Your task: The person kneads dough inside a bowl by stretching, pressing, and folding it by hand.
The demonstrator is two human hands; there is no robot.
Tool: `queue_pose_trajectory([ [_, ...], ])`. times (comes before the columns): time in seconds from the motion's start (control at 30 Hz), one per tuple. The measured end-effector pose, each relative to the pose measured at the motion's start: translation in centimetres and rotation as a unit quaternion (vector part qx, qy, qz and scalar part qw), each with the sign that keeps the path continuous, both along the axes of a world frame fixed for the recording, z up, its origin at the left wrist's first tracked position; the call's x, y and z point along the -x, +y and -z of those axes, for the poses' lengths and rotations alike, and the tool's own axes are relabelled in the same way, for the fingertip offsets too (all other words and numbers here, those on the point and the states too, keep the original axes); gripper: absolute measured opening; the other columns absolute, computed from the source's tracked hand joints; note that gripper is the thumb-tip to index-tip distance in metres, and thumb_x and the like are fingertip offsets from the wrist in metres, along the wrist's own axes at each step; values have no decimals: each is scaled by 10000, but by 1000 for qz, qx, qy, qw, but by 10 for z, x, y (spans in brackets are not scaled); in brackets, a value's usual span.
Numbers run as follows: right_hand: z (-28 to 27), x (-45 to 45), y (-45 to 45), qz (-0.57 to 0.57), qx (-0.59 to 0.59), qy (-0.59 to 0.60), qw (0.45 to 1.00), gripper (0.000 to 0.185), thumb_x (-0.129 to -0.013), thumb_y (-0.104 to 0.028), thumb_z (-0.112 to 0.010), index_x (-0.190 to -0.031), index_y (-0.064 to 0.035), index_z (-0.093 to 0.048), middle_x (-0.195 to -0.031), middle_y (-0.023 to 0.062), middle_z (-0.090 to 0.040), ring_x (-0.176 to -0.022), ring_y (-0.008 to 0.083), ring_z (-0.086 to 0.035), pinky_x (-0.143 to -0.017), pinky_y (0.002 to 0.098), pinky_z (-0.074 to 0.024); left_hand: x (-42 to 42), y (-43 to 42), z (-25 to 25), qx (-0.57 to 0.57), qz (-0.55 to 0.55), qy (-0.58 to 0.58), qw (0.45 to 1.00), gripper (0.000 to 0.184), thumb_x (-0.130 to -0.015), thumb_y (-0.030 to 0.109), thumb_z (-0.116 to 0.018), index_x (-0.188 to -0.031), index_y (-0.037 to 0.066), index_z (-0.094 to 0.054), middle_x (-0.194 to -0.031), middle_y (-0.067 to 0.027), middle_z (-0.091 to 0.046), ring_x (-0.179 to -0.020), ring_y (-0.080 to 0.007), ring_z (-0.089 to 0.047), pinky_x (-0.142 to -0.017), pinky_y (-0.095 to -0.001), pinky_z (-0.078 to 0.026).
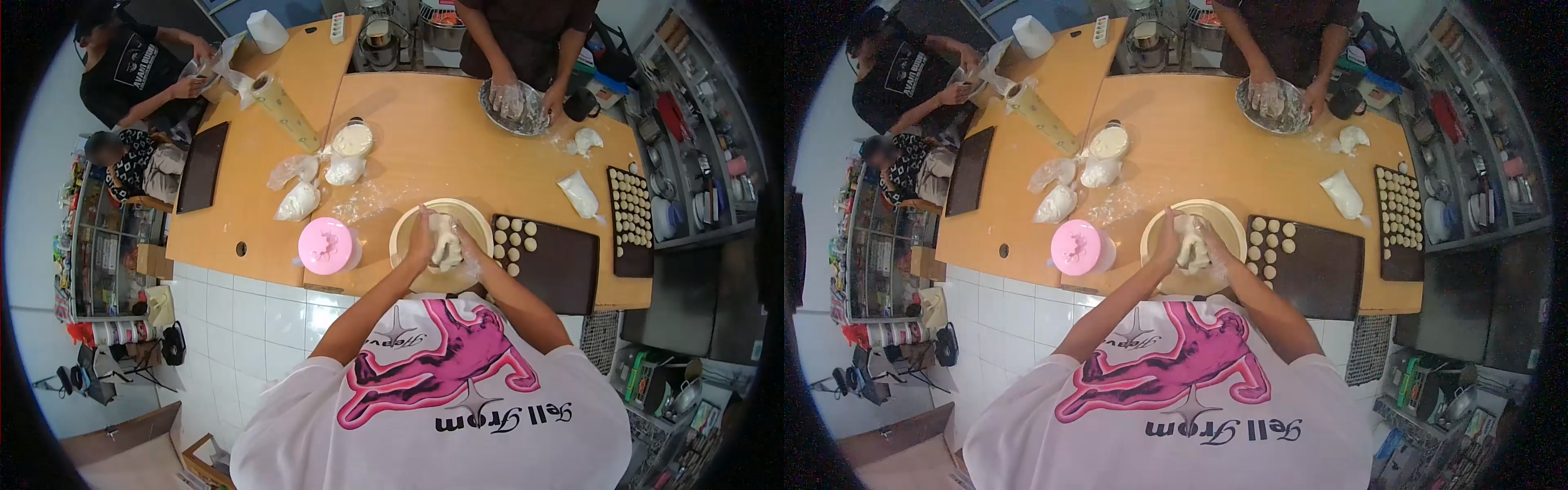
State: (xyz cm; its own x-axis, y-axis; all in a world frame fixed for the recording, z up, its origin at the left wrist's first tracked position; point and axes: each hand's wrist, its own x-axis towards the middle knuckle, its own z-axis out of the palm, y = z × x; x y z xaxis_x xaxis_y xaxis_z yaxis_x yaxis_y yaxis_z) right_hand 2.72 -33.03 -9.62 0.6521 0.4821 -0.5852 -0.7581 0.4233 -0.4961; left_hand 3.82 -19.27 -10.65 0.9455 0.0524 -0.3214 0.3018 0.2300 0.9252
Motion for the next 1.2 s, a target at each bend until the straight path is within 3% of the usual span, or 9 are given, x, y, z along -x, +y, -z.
queue_pose_trajectory([
  [0.03,1,0,2,12,27,-16,999,604,-888,-560,-463,-1334,-154,-430,-1154,39,-576,-982,166,-573,-805,325,-498,-3,-6,2,38,7,-16,999,511,-1002,409,-250,-1126,-31,-478,-1128,-209,-519,-1074,-296,-490,-954,-359,-353],
  [0.13,-23,-4,11,37,182,-115,976,589,-877,-455,-556,-1319,-80,-450,-1159,86,-580,-1041,198,-568,-847,349,-486,11,-14,-18,-308,35,-157,938,466,-1000,351,-224,-1171,-25,-441,-1223,-254,-440,-1146,-369,-421,-988,-432,-307],
  [0.3,74,-29,-7,28,476,-365,800,607,-815,-374,-671,-1259,1,-493,-1141,142,-597,-1059,269,-572,-872,372,-475,11,-16,-39,-454,29,-223,862,476,-987,308,-234,-1288,-35,-369,-1322,-265,-366,-1291,-403,-276,-1086,-430,-194],
  [0.4,13,-22,-9,27,454,-347,820,582,-796,-399,-677,-1216,-25,-527,-1058,124,-628,-1003,248,-599,-857,361,-489,12,-16,-51,-343,-17,-223,912,490,-982,309,-258,-1365,11,-326,-1406,-259,-290,-1346,-416,-199,-1102,-452,-158],
  [0.5,-76,-7,11,63,228,50,970,505,-824,-445,-625,-1168,-80,-561,-1036,81,-626,-970,199,-606,-840,346,-506,13,-17,-43,-237,-96,-302,918,507,-954,358,-352,-1387,95,-347,-1441,-250,-243,-1338,-450,-198,-1090,-497,-158],
  [0.7,-48,2,20,138,-76,15,987,562,-904,-600,-388,-1257,-175,-489,-1208,33,-549,-1034,205,-570,-847,332,-512,29,4,-76,-406,85,-477,775,693,-726,372,-673,-1283,16,-465,-1391,-250,-342,-1300,-427,-304,-1059,-505,-245],
  [0.9,-30,-2,13,-40,116,-238,964,634,-961,-544,-287,-1365,-62,-372,-1319,66,-468,-1181,161,-465,-1057,299,-288,14,1,-56,-242,-128,-401,874,420,-857,261,-594,-1167,-13,-520,-1158,-167,-545,-1098,-294,-523,-946,-392,-402],
  [1.13,-140,-10,-23,-289,456,-338,771,473,-884,-373,-590,-1157,12,-552,-1017,154,-627,-863,126,-579,-707,290,-461,-14,14,-78,74,-159,-100,979,328,-974,266,-436,-826,5,-569,-763,-96,-615,-661,-147,-574,-664,-273,-482],
  [1.2,-125,-10,-21,-80,438,-318,837,523,-771,-261,-743,-1182,-9,-539,-1031,99,-621,-888,125,-581,-698,272,-470,-15,15,-86,207,-126,-31,970,354,-981,302,-413,-848,12,-566,-770,-111,-620,-642,-171,-598,-670,-277,-506],
])
